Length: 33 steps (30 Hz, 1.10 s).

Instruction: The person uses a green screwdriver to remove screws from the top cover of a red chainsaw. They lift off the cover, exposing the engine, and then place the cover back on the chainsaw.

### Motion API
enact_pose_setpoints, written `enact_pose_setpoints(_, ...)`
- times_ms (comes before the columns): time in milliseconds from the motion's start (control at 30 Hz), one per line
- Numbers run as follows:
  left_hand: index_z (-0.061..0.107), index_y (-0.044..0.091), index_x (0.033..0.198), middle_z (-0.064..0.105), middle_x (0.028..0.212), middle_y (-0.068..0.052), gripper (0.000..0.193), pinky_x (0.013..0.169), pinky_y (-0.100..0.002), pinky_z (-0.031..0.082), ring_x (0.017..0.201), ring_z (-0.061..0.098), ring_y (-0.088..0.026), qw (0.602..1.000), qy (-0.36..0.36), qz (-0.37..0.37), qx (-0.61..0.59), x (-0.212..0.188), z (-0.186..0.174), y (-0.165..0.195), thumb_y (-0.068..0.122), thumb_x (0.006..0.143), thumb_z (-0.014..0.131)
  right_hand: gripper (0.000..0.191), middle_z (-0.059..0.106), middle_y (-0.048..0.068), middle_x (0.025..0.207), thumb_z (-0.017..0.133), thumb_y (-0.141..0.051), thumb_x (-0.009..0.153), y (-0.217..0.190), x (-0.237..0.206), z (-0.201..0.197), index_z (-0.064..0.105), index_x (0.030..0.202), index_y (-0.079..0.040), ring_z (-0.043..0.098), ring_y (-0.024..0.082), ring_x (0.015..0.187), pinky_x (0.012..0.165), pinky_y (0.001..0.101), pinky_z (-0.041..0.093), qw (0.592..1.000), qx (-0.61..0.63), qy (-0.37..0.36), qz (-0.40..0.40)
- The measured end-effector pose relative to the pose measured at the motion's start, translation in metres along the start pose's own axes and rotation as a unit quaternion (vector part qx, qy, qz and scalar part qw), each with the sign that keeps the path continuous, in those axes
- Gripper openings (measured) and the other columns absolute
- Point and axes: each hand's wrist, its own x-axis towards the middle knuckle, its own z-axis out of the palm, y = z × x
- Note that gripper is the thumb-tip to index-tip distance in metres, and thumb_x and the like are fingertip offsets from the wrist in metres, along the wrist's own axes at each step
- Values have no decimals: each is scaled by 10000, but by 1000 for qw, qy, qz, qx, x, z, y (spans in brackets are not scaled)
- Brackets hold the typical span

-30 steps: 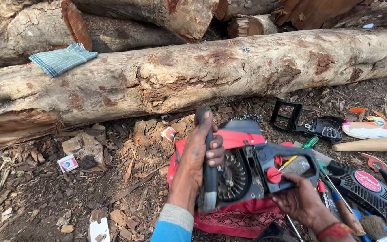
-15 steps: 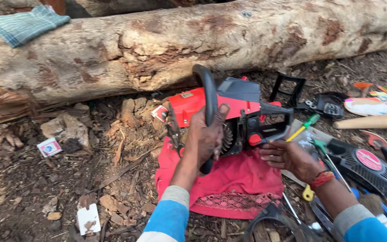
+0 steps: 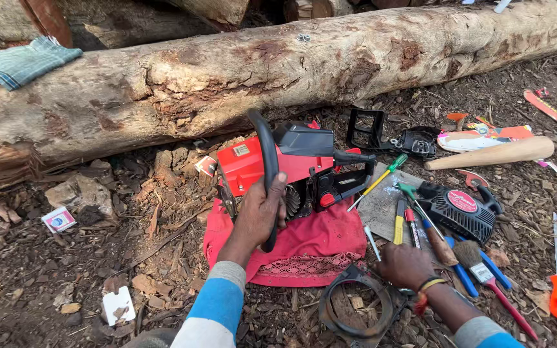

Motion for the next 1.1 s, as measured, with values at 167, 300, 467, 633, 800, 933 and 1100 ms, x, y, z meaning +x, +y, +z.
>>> enact_pose_setpoints(167,584,19,993,629,705,-73,570,640,-368,539,675,655,-197,992,-45,20,114,-13,-4,11,583,987,506,445,763,202,1025,553,-504,968,30,-7,-5,743,1038,-107,732,397,991,920,502,548,994,90,44,-48)
enact_pose_setpoints(300,441,-11,1230,627,1014,-177,625,825,-437,474,957,629,-296,971,122,89,185,-35,23,25,509,948,643,375,757,182,974,598,-407,924,54,-19,-22,731,1074,-90,747,397,959,871,509,559,982,170,76,-25)
enact_pose_setpoints(467,548,77,1281,578,1221,-145,435,1019,-512,418,1187,554,-326,836,159,389,354,-78,75,28,385,992,648,416,799,196,869,574,-413,983,72,-44,-52,734,1238,-126,797,350,890,878,465,577,963,249,47,91)
enact_pose_setpoints(633,505,-17,1290,556,1264,-253,648,1029,-570,367,1232,541,-393,869,-221,148,416,-125,148,-5,450,901,730,447,801,189,918,605,-391,975,72,-48,-61,727,1316,-130,794,299,867,854,430,581,960,264,54,74)
enact_pose_setpoints(800,471,-73,1374,649,1107,-260,781,877,-523,538,1021,674,-417,850,-254,97,450,-121,161,-41,255,744,796,402,808,177,867,614,-226,952,68,-40,-60,698,1321,-90,758,266,806,731,395,577,918,384,25,97)
enact_pose_setpoints(933,649,6,1153,687,807,-161,354,741,-461,580,752,717,-332,923,-204,37,323,-94,150,-38,214,869,676,336,770,200,916,619,-122,954,65,-32,-68,684,1217,76,714,204,713,609,344,573,799,598,5,58)
enact_pose_setpoints(1100,732,14,995,710,694,-42,314,535,-315,560,575,693,-114,992,-64,-69,88,-49,127,-24,262,1003,538,324,781,177,985,601,-159,949,70,-39,-88,706,1194,26,681,158,646,569,308,563,685,720,-5,110)
